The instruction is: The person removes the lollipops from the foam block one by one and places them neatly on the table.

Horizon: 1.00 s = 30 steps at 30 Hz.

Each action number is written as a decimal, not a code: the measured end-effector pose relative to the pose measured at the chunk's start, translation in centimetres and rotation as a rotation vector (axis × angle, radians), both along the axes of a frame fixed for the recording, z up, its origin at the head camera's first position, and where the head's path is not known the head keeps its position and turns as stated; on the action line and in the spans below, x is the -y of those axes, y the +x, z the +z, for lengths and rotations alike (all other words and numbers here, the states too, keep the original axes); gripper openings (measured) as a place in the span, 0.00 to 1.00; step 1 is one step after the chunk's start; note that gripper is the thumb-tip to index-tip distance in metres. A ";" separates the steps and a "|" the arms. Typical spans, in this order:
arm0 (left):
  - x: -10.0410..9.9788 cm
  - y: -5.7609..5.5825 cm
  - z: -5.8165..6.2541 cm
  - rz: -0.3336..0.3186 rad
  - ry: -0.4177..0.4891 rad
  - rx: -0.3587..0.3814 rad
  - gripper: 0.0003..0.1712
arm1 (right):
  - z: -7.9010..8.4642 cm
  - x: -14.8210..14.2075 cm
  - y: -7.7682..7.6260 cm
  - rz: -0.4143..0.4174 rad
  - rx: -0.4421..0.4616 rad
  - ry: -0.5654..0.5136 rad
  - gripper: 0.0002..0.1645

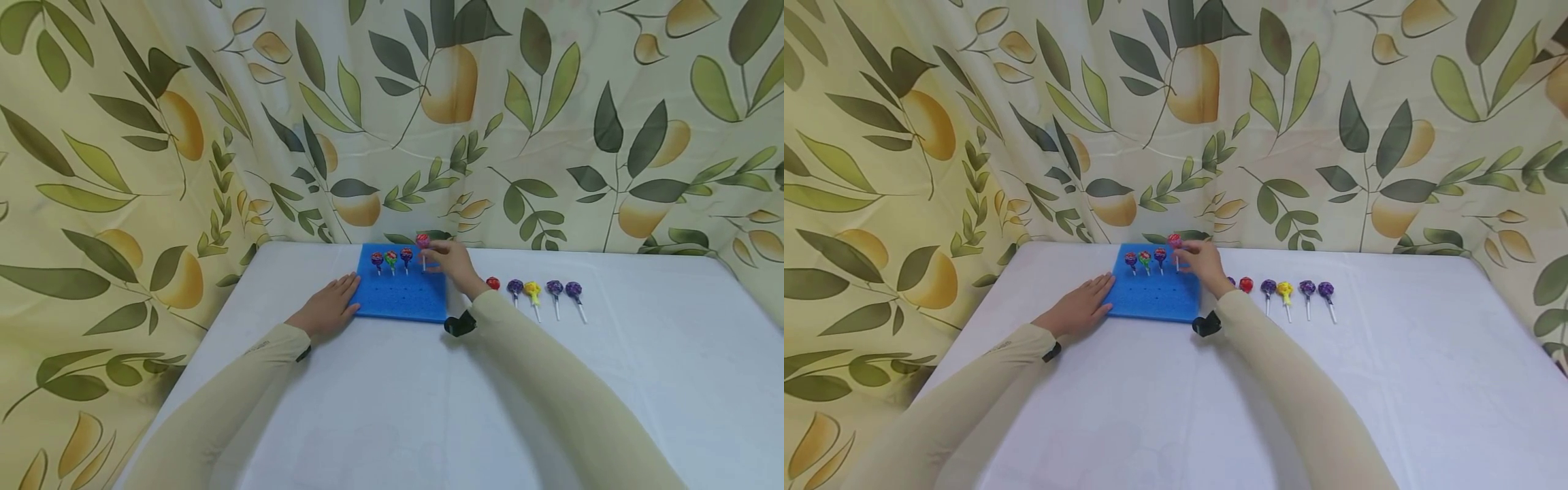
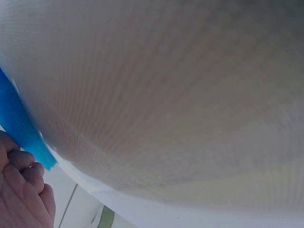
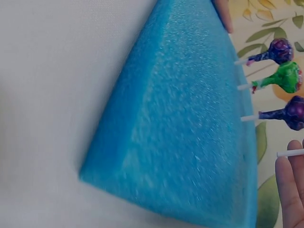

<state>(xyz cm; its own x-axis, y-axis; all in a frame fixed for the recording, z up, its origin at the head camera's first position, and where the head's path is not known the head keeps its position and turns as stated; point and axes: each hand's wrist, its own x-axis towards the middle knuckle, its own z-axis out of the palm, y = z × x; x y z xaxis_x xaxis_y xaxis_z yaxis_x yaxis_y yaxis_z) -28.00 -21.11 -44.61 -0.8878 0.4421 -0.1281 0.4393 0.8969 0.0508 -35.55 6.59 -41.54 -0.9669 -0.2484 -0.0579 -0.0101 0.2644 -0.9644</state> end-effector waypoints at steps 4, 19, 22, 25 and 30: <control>-0.1 0.1 0.0 0.002 0.002 0.006 0.38 | 0.7 -0.7 0.4 0.000 0.003 -0.004 0.23; 0.1 0.0 -0.2 0.008 0.016 0.013 0.37 | 3.3 -4.6 2.1 0.018 -0.038 0.077 0.24; 0.1 0.1 -0.1 0.009 0.009 0.012 0.37 | 3.7 -5.5 2.7 0.019 -0.058 0.100 0.24; 0.1 -0.1 -0.2 0.008 0.002 0.011 0.38 | 4.0 -6.4 3.3 0.022 -0.076 0.127 0.24; 0.2 -0.2 -0.4 0.006 0.012 0.013 0.38 | 4.5 -7.9 4.1 0.019 -0.101 0.174 0.22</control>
<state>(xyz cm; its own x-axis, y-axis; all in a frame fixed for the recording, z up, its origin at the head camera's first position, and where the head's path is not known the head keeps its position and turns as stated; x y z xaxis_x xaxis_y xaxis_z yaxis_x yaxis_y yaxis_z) -28.17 -21.28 -45.01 -0.8887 0.4385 -0.1340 0.4333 0.8987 0.0675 -31.45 14.50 -37.06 -0.9651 -0.2617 -0.0044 -0.1113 0.4256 -0.8981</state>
